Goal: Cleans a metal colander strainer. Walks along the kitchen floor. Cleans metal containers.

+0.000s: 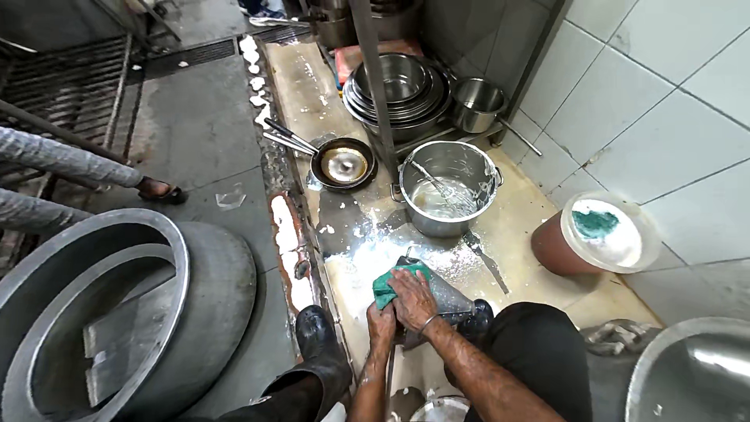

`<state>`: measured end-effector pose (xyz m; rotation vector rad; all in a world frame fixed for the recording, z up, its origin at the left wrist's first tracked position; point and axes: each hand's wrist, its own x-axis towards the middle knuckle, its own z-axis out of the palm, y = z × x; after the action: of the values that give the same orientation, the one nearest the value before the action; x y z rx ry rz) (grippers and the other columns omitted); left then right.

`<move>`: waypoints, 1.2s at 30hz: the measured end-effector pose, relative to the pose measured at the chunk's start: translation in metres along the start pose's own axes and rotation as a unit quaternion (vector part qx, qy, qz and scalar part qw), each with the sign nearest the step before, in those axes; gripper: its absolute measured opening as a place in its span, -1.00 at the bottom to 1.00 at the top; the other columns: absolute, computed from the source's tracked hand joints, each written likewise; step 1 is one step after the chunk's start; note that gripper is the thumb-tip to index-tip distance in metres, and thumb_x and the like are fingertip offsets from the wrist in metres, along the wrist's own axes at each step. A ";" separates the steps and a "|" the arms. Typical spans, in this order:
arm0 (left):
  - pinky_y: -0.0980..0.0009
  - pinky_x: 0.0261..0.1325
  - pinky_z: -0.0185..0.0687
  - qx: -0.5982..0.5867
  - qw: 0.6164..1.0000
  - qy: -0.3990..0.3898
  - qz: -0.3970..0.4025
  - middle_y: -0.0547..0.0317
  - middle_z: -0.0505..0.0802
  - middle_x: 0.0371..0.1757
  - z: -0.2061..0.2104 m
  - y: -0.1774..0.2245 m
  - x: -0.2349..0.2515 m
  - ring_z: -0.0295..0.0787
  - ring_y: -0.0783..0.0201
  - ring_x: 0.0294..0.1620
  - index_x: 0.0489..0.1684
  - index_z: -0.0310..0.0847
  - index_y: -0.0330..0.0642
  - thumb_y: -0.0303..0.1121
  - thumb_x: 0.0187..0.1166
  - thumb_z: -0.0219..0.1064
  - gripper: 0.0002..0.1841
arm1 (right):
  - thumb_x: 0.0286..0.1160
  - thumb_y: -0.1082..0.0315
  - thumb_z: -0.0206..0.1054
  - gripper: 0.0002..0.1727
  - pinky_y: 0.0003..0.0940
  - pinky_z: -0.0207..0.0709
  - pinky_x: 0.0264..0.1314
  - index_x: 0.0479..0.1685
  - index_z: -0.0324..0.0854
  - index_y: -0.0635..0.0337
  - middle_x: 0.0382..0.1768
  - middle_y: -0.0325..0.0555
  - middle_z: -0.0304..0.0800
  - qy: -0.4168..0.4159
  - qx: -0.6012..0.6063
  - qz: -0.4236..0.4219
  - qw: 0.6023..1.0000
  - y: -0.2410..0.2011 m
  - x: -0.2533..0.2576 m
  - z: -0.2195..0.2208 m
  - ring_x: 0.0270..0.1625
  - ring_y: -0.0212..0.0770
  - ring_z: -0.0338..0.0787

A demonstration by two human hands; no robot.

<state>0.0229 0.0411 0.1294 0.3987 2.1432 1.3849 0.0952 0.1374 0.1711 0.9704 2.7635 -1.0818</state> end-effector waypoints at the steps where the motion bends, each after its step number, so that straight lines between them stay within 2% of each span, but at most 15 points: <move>1: 0.14 -0.02 0.77 0.012 1.000 -0.010 0.027 -0.01 0.86 -0.39 -0.002 0.002 0.002 0.83 0.22 -0.28 -0.33 0.78 -0.38 -0.41 0.65 0.25 -0.76 | 0.70 0.19 0.11 -0.48 0.21 -0.15 0.91 0.64 0.53 -0.17 0.77 -0.26 0.39 0.004 0.007 0.013 1.000 0.005 0.007 -0.008 0.88 -0.15 0.18; 3: 0.24 -0.31 0.61 0.048 0.996 -0.030 0.075 0.22 0.66 -0.64 -0.009 0.010 0.002 0.63 0.33 -0.55 -0.62 0.62 -0.21 -0.26 0.66 0.18 -0.63 | 0.75 0.11 0.13 -0.51 0.14 0.06 0.84 0.62 0.56 -0.16 0.72 -0.20 0.46 0.016 0.040 0.045 0.998 0.019 0.021 -0.025 0.81 -0.10 0.31; 5: 0.28 -0.40 0.56 0.083 0.989 -0.040 0.114 0.31 0.60 -0.70 -0.018 0.020 0.004 0.57 0.38 -0.61 -0.70 0.58 -0.14 -0.17 0.63 0.16 -0.59 | 0.74 0.13 0.20 -0.59 0.07 0.32 0.73 0.40 0.72 0.07 0.52 -0.06 0.67 0.053 0.104 0.064 0.991 0.033 0.035 -0.042 0.62 0.02 0.56; 8: 0.38 -0.49 0.51 0.081 0.985 -0.022 0.154 0.37 0.57 -0.74 -0.024 0.024 0.004 0.52 0.46 -0.67 -0.74 0.56 -0.09 -0.14 0.61 0.18 -0.58 | 0.73 0.16 0.25 -0.65 0.05 0.41 0.63 0.18 0.80 0.20 0.36 0.01 0.78 0.069 0.142 0.072 0.985 0.031 0.040 -0.056 0.46 0.07 0.67; 12: 0.36 -0.50 0.49 0.122 0.977 0.019 0.172 0.33 0.57 -0.75 -0.017 0.026 0.002 0.53 0.44 -0.68 -0.72 0.57 -0.13 -0.13 0.64 0.16 -0.55 | 0.70 0.16 0.20 -0.55 0.12 0.25 0.74 0.50 0.68 -0.04 0.62 -0.10 0.58 0.042 0.066 0.055 0.995 0.004 0.027 -0.055 0.68 0.03 0.49; 15: -0.06 -0.14 0.74 0.195 0.965 0.043 0.168 -0.10 0.86 -0.49 -0.009 0.025 -0.006 0.88 0.03 -0.37 -0.44 0.80 -0.37 -0.21 0.61 0.21 -0.61 | 0.66 0.16 0.15 -0.51 0.16 0.09 0.83 0.55 0.63 -0.13 0.68 -0.23 0.52 -0.029 0.013 0.000 0.999 -0.013 0.007 -0.057 0.82 0.00 0.28; 16: -0.18 0.14 0.73 0.194 0.970 0.034 0.145 -0.28 0.91 -0.26 -0.008 0.025 -0.008 0.92 -0.13 -0.12 -0.22 0.83 -0.47 -0.30 0.58 0.28 -0.67 | 0.64 0.18 0.15 -0.52 0.15 0.05 0.85 0.51 0.66 -0.12 0.64 -0.26 0.58 -0.047 0.007 -0.033 0.998 -0.016 0.002 -0.056 0.83 -0.02 0.26; 18: -0.20 0.37 0.62 0.202 0.971 0.026 0.124 -0.42 0.88 -0.07 -0.007 0.023 -0.011 0.86 -0.27 0.10 -0.06 0.78 -0.55 -0.38 0.54 0.34 -0.69 | 0.63 0.20 0.13 -0.55 0.18 -0.06 0.88 0.44 0.70 -0.11 0.57 -0.29 0.65 -0.054 0.005 -0.072 0.996 -0.017 0.000 -0.043 0.84 -0.06 0.24; 21: -0.21 -0.12 0.73 0.232 0.956 0.024 0.177 -0.17 0.87 -0.45 -0.003 0.018 -0.003 0.89 -0.14 -0.31 -0.43 0.80 -0.35 -0.23 0.57 0.17 -0.62 | 0.71 0.11 0.04 -0.55 0.18 -0.06 0.87 0.35 0.72 0.01 0.49 -0.16 0.71 -0.029 -0.021 -0.032 0.999 -0.010 0.020 -0.034 0.79 -0.05 0.33; 23: -0.04 -0.39 0.66 0.219 0.954 0.023 0.203 0.05 0.76 -0.65 0.000 0.015 -0.002 0.78 0.07 -0.55 -0.62 0.72 -0.22 -0.11 0.62 0.07 -0.52 | 0.72 0.08 0.07 -0.56 0.18 0.22 0.73 0.23 0.76 0.11 0.35 -0.01 0.77 -0.018 -0.051 0.017 0.998 -0.003 0.035 -0.041 0.62 0.03 0.54; 27: 0.09 -0.50 0.55 0.214 0.958 -0.009 0.193 0.21 0.61 -0.76 0.001 0.016 0.001 0.63 0.22 -0.66 -0.75 0.59 -0.12 0.09 0.69 0.03 -0.40 | 0.68 0.06 0.22 -0.63 0.25 0.49 0.37 0.10 0.79 0.10 0.18 0.05 0.83 -0.047 -0.027 0.165 0.985 0.011 0.054 -0.068 0.42 0.13 0.67; 29: -0.01 -0.36 0.65 0.232 0.959 -0.053 0.152 0.09 0.71 -0.67 0.001 0.019 -0.007 0.75 0.10 -0.53 -0.65 0.67 -0.19 0.03 0.72 0.03 -0.42 | 0.68 0.10 0.27 -0.66 0.28 0.58 0.32 0.14 0.78 0.12 0.13 0.13 0.85 -0.009 0.054 0.215 0.975 0.030 0.046 -0.076 0.29 0.17 0.78; 31: -0.19 0.05 0.74 0.236 0.963 -0.110 0.075 -0.15 0.89 -0.36 -0.002 0.034 -0.008 0.90 -0.11 -0.18 -0.33 0.82 -0.34 -0.09 0.78 0.05 -0.47 | 0.71 0.19 0.28 -0.65 0.23 0.57 0.43 0.27 0.76 0.17 0.16 0.19 0.85 0.107 0.143 0.219 0.959 0.045 0.043 -0.093 0.27 0.16 0.81; 33: -0.19 0.13 0.72 0.221 0.966 -0.122 0.047 -0.18 0.90 -0.26 -0.006 0.041 -0.005 0.89 -0.13 -0.09 -0.22 0.83 -0.34 -0.11 0.79 0.05 -0.50 | 0.72 0.28 0.25 -0.63 0.25 0.56 0.46 0.36 0.71 0.24 0.20 0.27 0.84 0.195 0.140 0.211 0.947 0.047 0.042 -0.110 0.29 0.23 0.81; 36: -0.23 0.15 0.72 0.205 0.969 -0.131 0.046 -0.22 0.91 -0.22 -0.010 0.048 -0.002 0.90 -0.17 -0.04 -0.17 0.84 -0.36 -0.06 0.82 0.08 -0.48 | 0.66 0.37 0.21 -0.63 0.40 0.51 0.42 0.36 0.72 0.19 0.27 0.33 0.79 0.175 0.042 0.173 0.968 0.044 0.041 -0.118 0.37 0.36 0.74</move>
<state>0.0163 0.0535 0.1767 0.8002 2.1993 0.8666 0.1107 0.2578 0.2245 1.7289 2.6520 -1.0630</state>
